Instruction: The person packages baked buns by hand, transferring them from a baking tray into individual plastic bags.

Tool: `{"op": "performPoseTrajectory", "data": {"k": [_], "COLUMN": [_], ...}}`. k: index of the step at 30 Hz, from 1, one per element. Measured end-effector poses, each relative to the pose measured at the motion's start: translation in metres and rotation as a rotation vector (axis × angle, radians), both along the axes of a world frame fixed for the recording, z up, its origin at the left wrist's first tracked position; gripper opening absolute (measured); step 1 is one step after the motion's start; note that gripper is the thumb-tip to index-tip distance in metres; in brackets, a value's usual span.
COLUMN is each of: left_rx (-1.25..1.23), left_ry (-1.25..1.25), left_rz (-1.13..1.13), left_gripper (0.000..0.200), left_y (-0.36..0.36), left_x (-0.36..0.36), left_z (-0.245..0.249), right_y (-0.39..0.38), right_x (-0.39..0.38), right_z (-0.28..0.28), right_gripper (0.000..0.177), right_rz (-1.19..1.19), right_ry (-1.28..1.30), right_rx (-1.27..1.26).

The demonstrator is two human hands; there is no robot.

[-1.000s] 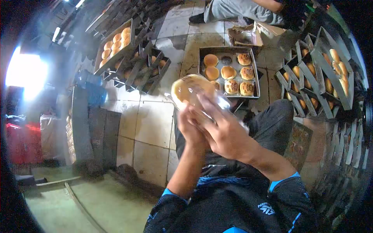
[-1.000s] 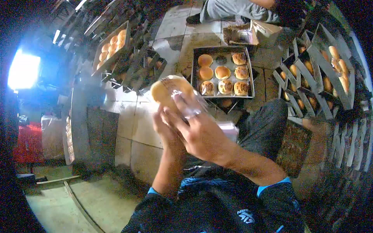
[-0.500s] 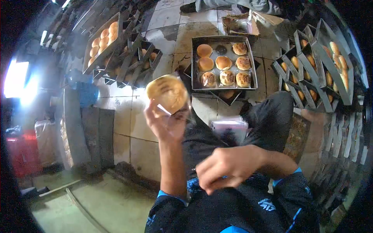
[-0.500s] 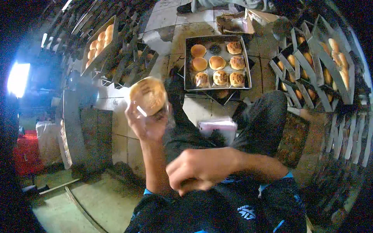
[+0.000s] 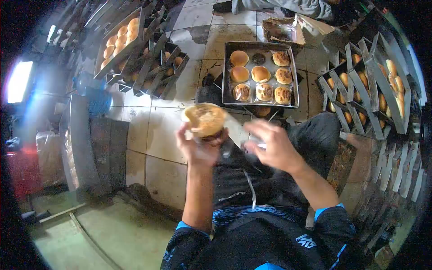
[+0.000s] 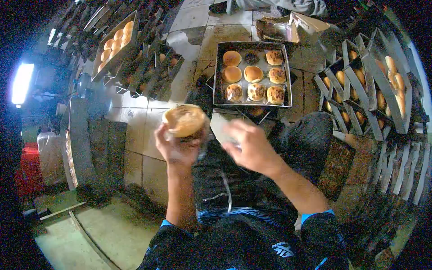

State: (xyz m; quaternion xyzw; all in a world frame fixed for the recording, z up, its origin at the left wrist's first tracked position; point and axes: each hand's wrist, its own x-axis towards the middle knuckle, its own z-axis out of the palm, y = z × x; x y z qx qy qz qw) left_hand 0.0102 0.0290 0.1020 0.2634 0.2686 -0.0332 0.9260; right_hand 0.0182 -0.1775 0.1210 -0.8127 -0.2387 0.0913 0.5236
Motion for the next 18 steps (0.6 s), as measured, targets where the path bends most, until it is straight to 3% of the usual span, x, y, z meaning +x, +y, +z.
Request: {"op": "performPoseTrajectory", "data": {"k": [1,2,4,5,6,7,10,11,12,13,15,16,18], "left_rx": [0.066,0.026,-0.054,-0.048,0.265,0.914,1.181,1.282,1.289,1.295,1.741,1.780,1.931], "left_ry": [0.054,-0.072,0.019,0.089,0.028,-0.070,-0.503,-0.502,-0.467,-0.434,-0.619,-0.720,-0.695], "left_rz": [-0.024,-0.213,-0.176,-0.154,-0.166,0.072,0.114,0.055,0.102,0.153,0.438,0.549,0.543], "left_gripper": [0.066,0.065,0.066,0.064,0.059,0.052,0.042,0.024,0.022,0.022,0.021,0.021,0.012], "left_y": [-0.008,-0.009,-0.038,-0.047,-0.054,-0.064,-0.034,-0.022,-0.014,-0.005,0.017,0.027,0.042], "left_x": [-0.003,-0.014,-0.035,-0.043,-0.045,-0.044,-0.047,-0.047,-0.045,-0.043,-0.040,-0.039,-0.036], "left_z": [0.000,-0.009,-0.004,-0.013,-0.034,-0.042,-0.032,-0.023,-0.014,-0.006,0.009,0.010,0.002], "right_y": [0.012,0.012,0.008,0.008,0.009,0.010,0.017,0.018,0.020,0.018,0.010,0.010,0.026], "right_x": [0.002,-0.001,-0.006,-0.009,-0.011,-0.012,-0.011,-0.014,-0.013,-0.009,0.001,0.009,0.013], "right_z": [-0.011,-0.011,0.006,0.004,-0.001,-0.004,-0.012,-0.014,-0.007,0.007,0.039,0.046,0.019], "right_gripper": [0.016,0.016,0.015,0.014,0.013,0.012,0.013,0.013,0.012,0.011,0.010,0.010,0.009], "right_rz": [-0.366,-0.318,-0.258,-0.324,-0.390,-0.455,-0.505,-0.493,-0.469,-0.400,-0.263,-0.245,-0.333], "right_ry": [-0.450,-0.479,-0.627,-0.514,-0.402,-0.291,-0.046,0.053,0.106,-0.002,-0.209,-0.490,-0.621], "right_rx": [-0.096,0.014,0.129,0.197,0.264,0.331,0.508,0.566,0.595,0.481,0.258,0.132,0.157]}}
